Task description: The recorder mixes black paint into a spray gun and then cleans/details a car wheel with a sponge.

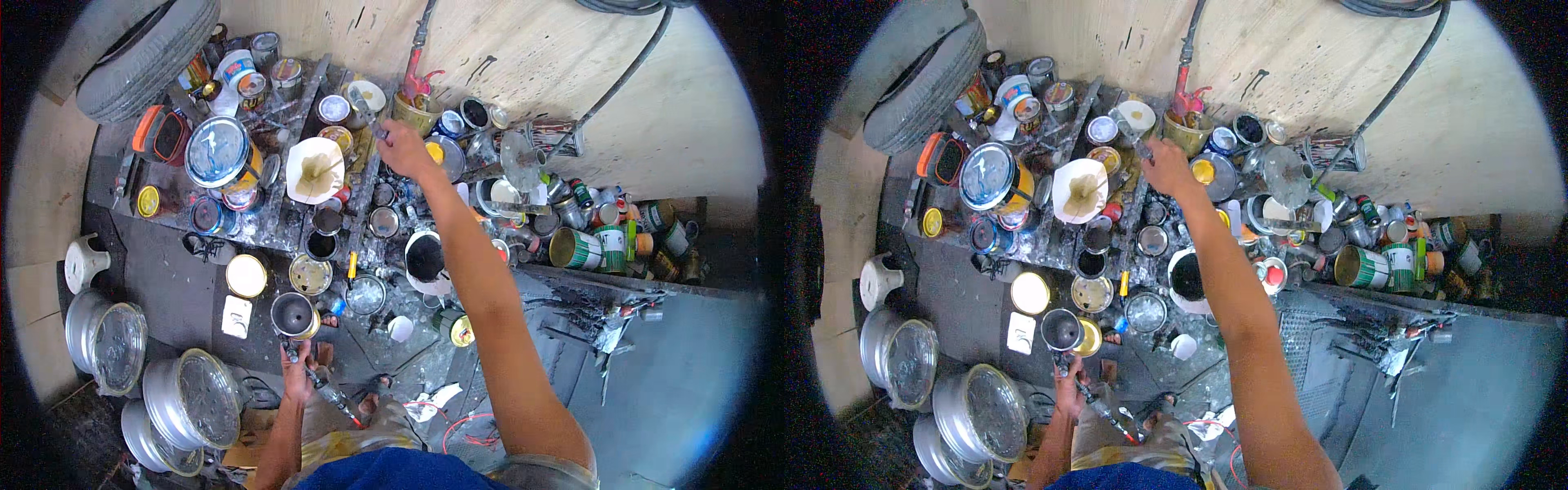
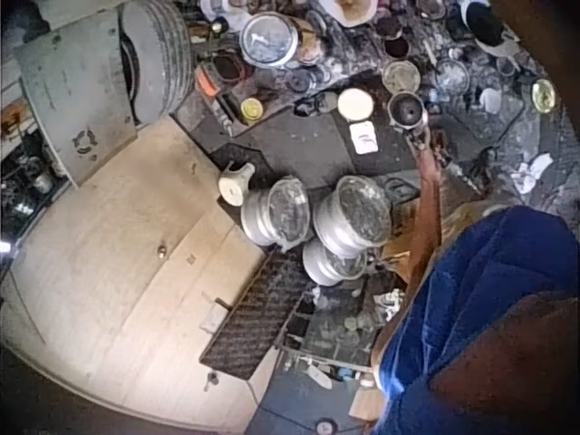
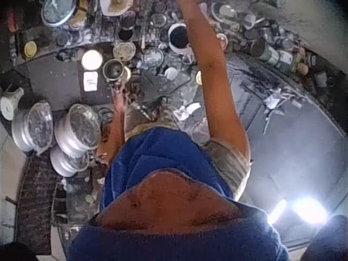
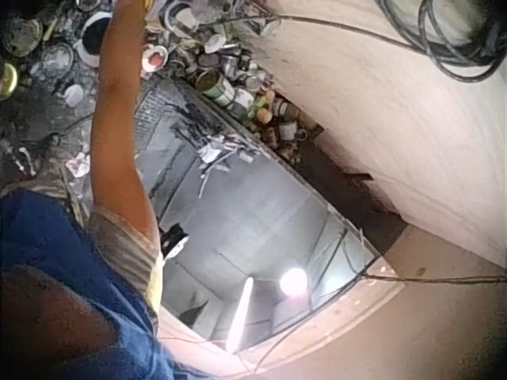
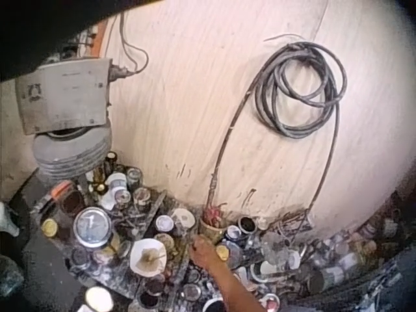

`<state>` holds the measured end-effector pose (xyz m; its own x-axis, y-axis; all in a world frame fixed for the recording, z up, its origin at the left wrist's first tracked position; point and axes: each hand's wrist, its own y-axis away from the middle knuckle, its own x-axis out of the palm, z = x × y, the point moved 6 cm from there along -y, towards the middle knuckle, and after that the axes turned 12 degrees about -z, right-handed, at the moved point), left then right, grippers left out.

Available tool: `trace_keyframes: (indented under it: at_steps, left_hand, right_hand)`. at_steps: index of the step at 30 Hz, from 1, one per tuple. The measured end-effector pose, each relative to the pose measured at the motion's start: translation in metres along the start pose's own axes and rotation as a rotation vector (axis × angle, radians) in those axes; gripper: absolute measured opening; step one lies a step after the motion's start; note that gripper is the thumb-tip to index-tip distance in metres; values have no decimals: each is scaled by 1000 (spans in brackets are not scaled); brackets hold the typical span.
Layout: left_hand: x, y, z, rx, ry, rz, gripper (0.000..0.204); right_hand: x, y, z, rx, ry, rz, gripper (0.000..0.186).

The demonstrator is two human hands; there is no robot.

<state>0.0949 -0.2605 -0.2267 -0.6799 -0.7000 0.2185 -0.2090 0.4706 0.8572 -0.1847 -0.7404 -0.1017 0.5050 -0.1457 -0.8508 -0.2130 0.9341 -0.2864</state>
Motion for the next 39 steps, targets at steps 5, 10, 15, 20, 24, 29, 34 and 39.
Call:
trace_keyframes:
  at_steps: [5,10,15,20,24,29,34,39]
  left_hand:
    - [0,-1,-7,-38,-34,-41,31]
    - [-8,0,-13,-37,-66,-42,32]
    - [22,19,-28,46,-139,15,34]
    - [49,44,-33,2,-212,45,34]
    - [60,65,-25,-10,-217,152,29]
    - [107,129,6,11,-523,438,23]
    - [116,182,73,-73,-592,654,21]
    - [87,224,157,-112,-936,860,17]
  right_hand:
    - [0,12,-10,84,-71,-65,45]
    - [-25,44,6,217,-205,-206,43]
    - [-129,134,60,268,-334,-411,17]
    - [-182,304,72,618,-256,-444,13]
    - [-159,508,69,805,-78,-192,17]
    - [-109,857,160,1212,23,237,27]
    - [-24,1071,370,1630,-394,400,34]
    - [19,1074,440,1822,-341,268,37]
